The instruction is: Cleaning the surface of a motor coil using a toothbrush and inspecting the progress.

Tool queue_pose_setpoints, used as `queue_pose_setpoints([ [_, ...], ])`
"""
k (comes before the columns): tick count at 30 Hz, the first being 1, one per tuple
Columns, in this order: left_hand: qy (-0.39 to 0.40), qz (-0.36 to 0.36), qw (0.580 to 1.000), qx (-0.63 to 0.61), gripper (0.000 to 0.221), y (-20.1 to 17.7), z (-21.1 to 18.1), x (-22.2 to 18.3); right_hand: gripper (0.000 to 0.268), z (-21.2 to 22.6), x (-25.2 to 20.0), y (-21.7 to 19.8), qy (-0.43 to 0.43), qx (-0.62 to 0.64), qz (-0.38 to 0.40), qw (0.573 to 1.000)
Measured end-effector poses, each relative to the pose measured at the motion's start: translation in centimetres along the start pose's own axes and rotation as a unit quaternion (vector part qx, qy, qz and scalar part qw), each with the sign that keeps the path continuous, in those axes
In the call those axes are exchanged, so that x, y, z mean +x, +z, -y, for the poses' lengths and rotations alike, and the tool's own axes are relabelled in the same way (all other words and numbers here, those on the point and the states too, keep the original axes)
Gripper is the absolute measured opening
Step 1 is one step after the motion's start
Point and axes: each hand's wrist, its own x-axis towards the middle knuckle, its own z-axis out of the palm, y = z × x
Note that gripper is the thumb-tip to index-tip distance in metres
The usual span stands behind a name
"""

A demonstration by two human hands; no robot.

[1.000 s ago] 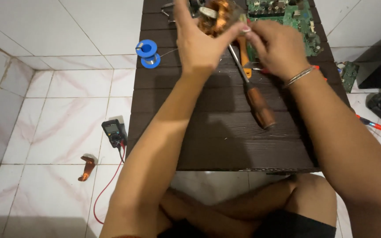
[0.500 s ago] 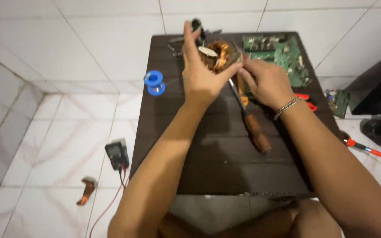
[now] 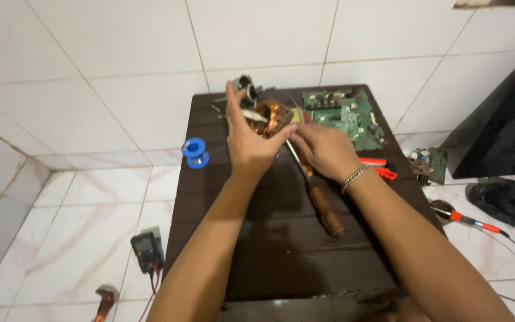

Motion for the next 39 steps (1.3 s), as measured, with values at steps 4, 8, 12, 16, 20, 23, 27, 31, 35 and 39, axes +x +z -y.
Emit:
queue_pose_setpoints([
  [4,-0.055,-0.024,0.998,-0.012,0.139,-0.7,-0.9,0.2,0.032,-0.9,-0.1,-1.0,0.017,-0.028,-0.022,0.999],
  [8,-0.053,0.001,0.998,-0.019,0.138,-0.7,-2.0,0.3,0.032,-0.4,0.2,-0.1,0.014,-0.021,-0.023,0.999],
  [12,-0.045,-0.004,0.998,-0.039,0.138,-1.2,-2.4,0.0,0.030,-1.1,0.1,-1.1,0.011,-0.052,-0.036,0.998],
  [16,0.003,-0.014,1.000,-0.024,0.135,0.0,-2.3,0.2,0.029,-1.0,0.5,0.2,0.007,-0.046,-0.034,0.998],
  [20,-0.009,-0.018,1.000,0.003,0.138,-0.9,-2.1,0.0,0.026,-1.1,0.2,-0.4,0.018,-0.053,-0.043,0.998],
  [23,-0.001,-0.021,1.000,0.008,0.138,-0.7,-2.7,-0.3,0.026,-1.2,0.2,0.6,0.020,-0.074,-0.057,0.995],
  [27,0.068,-0.045,0.997,0.003,0.139,0.5,-1.7,-0.4,0.025,-1.6,0.4,0.1,0.019,-0.054,-0.055,0.997],
  [31,0.084,-0.042,0.996,-0.003,0.137,0.5,-1.9,-0.6,0.026,-1.6,0.1,0.9,0.017,-0.051,-0.068,0.996],
  [35,0.100,-0.026,0.995,0.012,0.138,0.5,-2.0,-0.8,0.025,-1.7,0.2,0.9,0.013,-0.071,-0.050,0.996],
  [39,0.080,-0.029,0.996,0.012,0.138,0.3,-2.2,-0.7,0.024,-1.2,0.1,0.1,0.005,-0.098,-0.061,0.993],
])
